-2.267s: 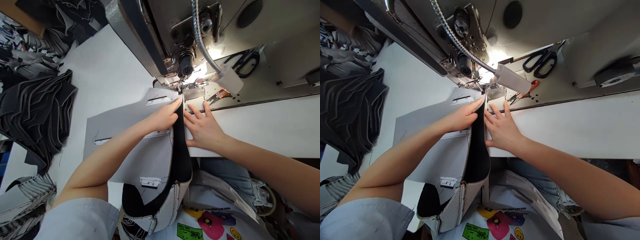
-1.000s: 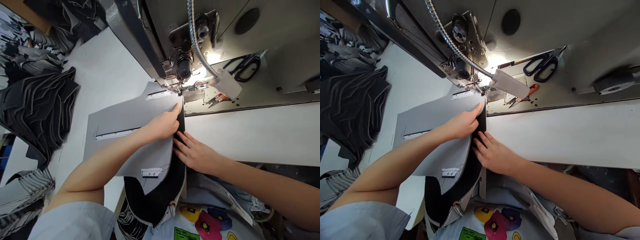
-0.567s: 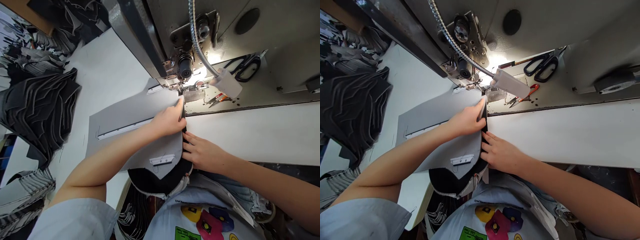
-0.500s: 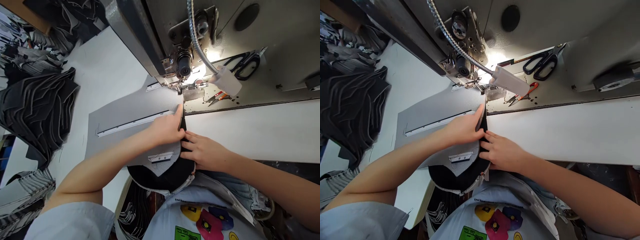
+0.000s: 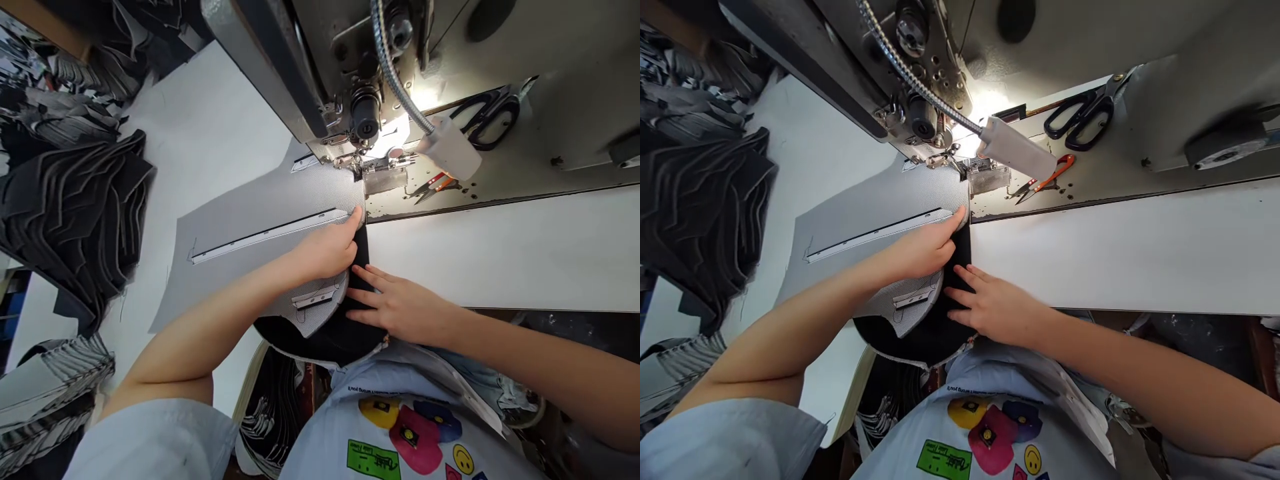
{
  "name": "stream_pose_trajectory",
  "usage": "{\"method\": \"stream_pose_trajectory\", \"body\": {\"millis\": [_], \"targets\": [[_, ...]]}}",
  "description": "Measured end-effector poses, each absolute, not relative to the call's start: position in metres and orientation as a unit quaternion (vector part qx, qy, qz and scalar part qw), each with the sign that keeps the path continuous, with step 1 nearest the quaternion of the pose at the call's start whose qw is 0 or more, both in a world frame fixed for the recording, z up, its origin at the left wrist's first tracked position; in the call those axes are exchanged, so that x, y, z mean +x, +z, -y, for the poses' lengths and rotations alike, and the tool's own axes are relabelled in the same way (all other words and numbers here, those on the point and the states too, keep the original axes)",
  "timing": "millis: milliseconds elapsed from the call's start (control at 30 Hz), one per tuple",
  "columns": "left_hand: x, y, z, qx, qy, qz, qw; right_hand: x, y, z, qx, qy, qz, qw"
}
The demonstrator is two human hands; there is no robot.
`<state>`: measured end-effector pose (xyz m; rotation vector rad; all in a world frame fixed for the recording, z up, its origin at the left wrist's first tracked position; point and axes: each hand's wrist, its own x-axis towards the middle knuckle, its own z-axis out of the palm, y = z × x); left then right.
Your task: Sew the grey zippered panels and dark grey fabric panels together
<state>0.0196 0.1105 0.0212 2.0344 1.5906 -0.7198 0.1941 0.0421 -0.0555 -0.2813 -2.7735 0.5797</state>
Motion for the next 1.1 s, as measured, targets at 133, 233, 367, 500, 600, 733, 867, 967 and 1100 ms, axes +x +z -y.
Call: {"method": "stream_pose_trajectory", "body": {"millis": [133,233,367,500,600,733,867,967,1100], "targets": [[0.028,0.024,-0.121,0.735,-0.257,-0.595,0.200,0.205,-0.057,-0.067,-0.084,0.223,0.962,0.134],[0.033,0.022,-0.130,0.729,-0.246,-0.616,0.169,0.208,-0.059,-0.083,-0.082,0.212,0.965,0.129],[0.034,0.016,-0.133,0.740,-0.211,-0.624,0.133,0.208,-0.064,-0.091,-0.088,0.202,0.964,0.151],[0.028,0.015,-0.128,0.754,-0.195,-0.610,0.145,0.204,-0.066,-0.088,-0.100,0.196,0.961,0.168],[0.019,0.018,-0.129,0.752,-0.193,-0.602,0.188,0.206,-0.059,-0.089,-0.095,0.188,0.960,0.183],[0.014,0.024,-0.134,0.751,-0.170,-0.597,0.224,0.232,-0.047,-0.097,-0.084,0.186,0.956,0.211],[0.017,0.033,-0.135,0.741,-0.162,-0.603,0.247,0.256,-0.051,-0.102,-0.086,0.199,0.960,0.175],[0.013,0.030,-0.145,0.757,-0.136,-0.593,0.236,0.247,-0.058,-0.097,-0.092,0.208,0.964,0.140],[-0.006,0.014,-0.184,0.767,-0.070,-0.618,0.156,0.220,-0.057,-0.083,-0.118,0.210,0.963,0.123]]}}
